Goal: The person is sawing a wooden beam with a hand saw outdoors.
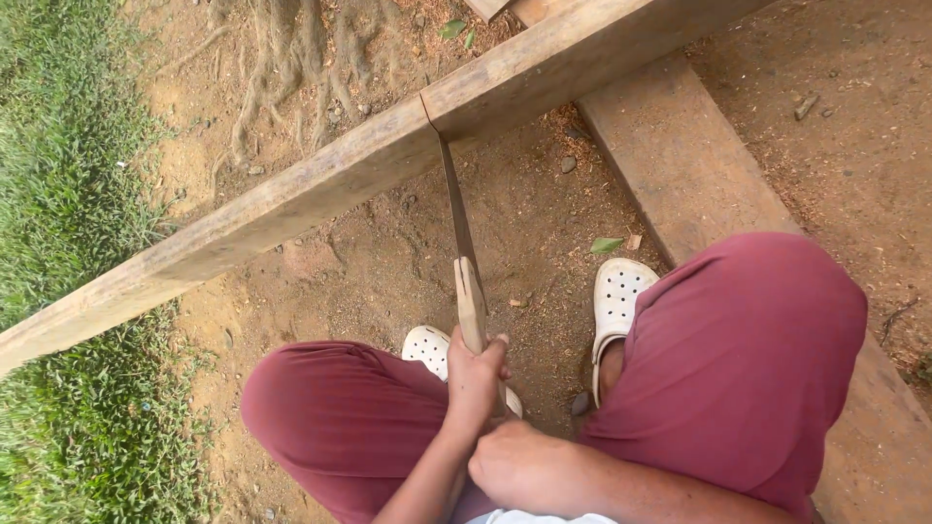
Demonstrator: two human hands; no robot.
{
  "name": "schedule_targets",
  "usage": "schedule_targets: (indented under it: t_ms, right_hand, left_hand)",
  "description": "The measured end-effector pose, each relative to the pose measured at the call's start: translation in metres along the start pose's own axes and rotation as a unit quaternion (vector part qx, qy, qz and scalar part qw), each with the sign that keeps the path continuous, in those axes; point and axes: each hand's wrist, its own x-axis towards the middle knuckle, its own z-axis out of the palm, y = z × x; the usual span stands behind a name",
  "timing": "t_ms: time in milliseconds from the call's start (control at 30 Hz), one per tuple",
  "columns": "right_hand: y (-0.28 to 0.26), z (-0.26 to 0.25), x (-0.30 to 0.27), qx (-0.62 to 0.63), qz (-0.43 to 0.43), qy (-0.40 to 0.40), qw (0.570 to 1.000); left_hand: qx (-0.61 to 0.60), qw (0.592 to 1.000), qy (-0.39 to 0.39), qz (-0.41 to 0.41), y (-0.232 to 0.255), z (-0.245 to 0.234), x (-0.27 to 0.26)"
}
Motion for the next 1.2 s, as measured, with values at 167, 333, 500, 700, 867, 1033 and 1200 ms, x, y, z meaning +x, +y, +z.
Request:
schedule_targets:
  t_ms: [167,333,500,700,867,1033,1200]
  right_hand:
    - [-0.011,-0.017,0.021,0.066,0.093,-0.025,0.993]
    - [-0.006,-0.004,0.024,0.116,0.081,-0.037,0.989]
    - [-0.016,-0.035,0.030,0.058,0.086,0.025,0.994]
    - [-0.007,0.046,0.038,-0.043,0.021,-0.056,0.997]
    - [0.006,0.044,0.041,0.049,0.110,-0.020,0.993]
    - [0.019,0.124,0.056,0.019,0.193,0.061,0.979]
    - [0.015,0.091,0.051,-0.023,0.079,-0.132,0.988]
  left_hand:
    - [-0.018,1.000,0.018,0.000,0.030,0.005,0.047]
    - [-0.018,0.999,0.009,0.037,0.048,0.019,0.138]
    - [-0.039,0.999,0.017,-0.016,0.052,0.016,0.101]
    - [-0.038,0.998,0.006,-0.042,0.033,0.000,0.022]
    - [-0.012,1.000,0.021,-0.013,0.064,0.018,0.122]
    - [0.005,0.999,0.038,0.010,0.066,0.031,0.156]
    - [-0.029,0.999,0.007,-0.017,0.042,0.010,0.054]
